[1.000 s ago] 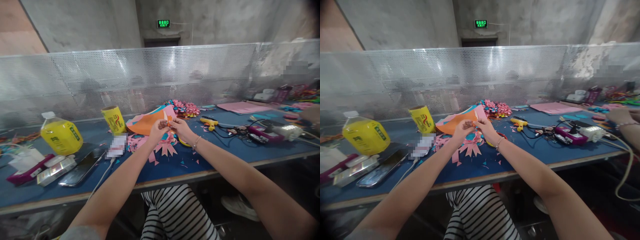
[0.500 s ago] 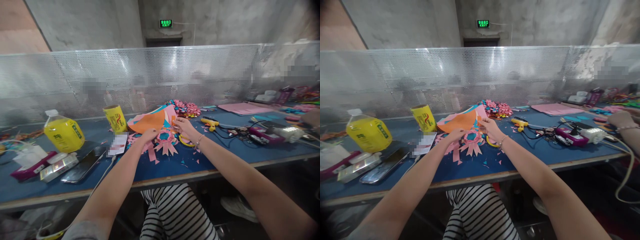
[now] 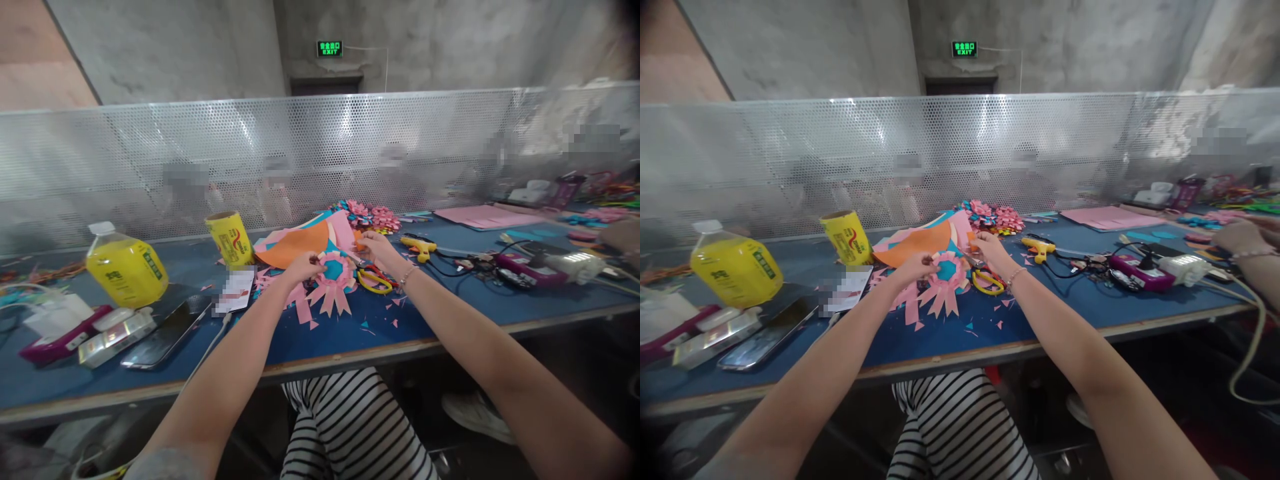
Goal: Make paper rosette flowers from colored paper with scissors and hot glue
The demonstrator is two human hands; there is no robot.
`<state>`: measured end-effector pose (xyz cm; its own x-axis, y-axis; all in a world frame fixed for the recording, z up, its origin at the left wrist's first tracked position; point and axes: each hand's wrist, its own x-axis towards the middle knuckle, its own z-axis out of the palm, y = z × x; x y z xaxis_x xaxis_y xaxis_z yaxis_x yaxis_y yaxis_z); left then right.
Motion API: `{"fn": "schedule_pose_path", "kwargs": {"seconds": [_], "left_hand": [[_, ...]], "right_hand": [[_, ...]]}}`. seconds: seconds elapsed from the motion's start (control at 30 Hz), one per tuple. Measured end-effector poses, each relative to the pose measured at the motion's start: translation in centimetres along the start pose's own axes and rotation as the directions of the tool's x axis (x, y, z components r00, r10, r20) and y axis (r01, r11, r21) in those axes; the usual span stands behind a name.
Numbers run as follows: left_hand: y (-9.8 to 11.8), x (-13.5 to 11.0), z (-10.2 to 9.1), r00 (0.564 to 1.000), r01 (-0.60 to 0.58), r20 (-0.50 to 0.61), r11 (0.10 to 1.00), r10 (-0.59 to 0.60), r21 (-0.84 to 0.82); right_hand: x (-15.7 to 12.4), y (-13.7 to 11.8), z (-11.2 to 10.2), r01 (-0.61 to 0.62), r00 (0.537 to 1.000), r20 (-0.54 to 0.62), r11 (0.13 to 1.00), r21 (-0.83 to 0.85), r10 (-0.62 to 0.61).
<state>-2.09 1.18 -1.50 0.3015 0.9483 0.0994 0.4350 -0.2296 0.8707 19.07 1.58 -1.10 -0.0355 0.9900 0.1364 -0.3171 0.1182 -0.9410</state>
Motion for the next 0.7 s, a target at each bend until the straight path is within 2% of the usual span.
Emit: {"fn": "schedule_pose_path", "kwargs": {"seconds": [0.13,0.3,0.53,0.7], "left_hand": [[0.5,0.0,0.1,0.986,-0.155,-0.079,0.983,0.147,-0.097],[0.3,0.3,0.0,0.969,-0.244,-0.083,0.96,0.234,-0.139],[0.3,0.4,0.2,0.952,-0.268,-0.218,0.929,0.215,-0.256],[0.8,0.2,0.3,0.942,-0.289,-0.27,0.893,0.201,-0.344]], "right_hand": [[0.5,-0.5,-1.0,0.089,0.995,-0.044,0.996,-0.033,-0.09],[1.0,-0.9,-2.0,0.214,0.973,-0.068,0.973,-0.085,-0.22],[1.5,-0.4,-2.6,0.244,0.964,-0.036,0.929,-0.276,-0.264],[1.2,-0.3,-2.4,0.19,0.976,-0.032,0.913,-0.362,-0.216]]}}
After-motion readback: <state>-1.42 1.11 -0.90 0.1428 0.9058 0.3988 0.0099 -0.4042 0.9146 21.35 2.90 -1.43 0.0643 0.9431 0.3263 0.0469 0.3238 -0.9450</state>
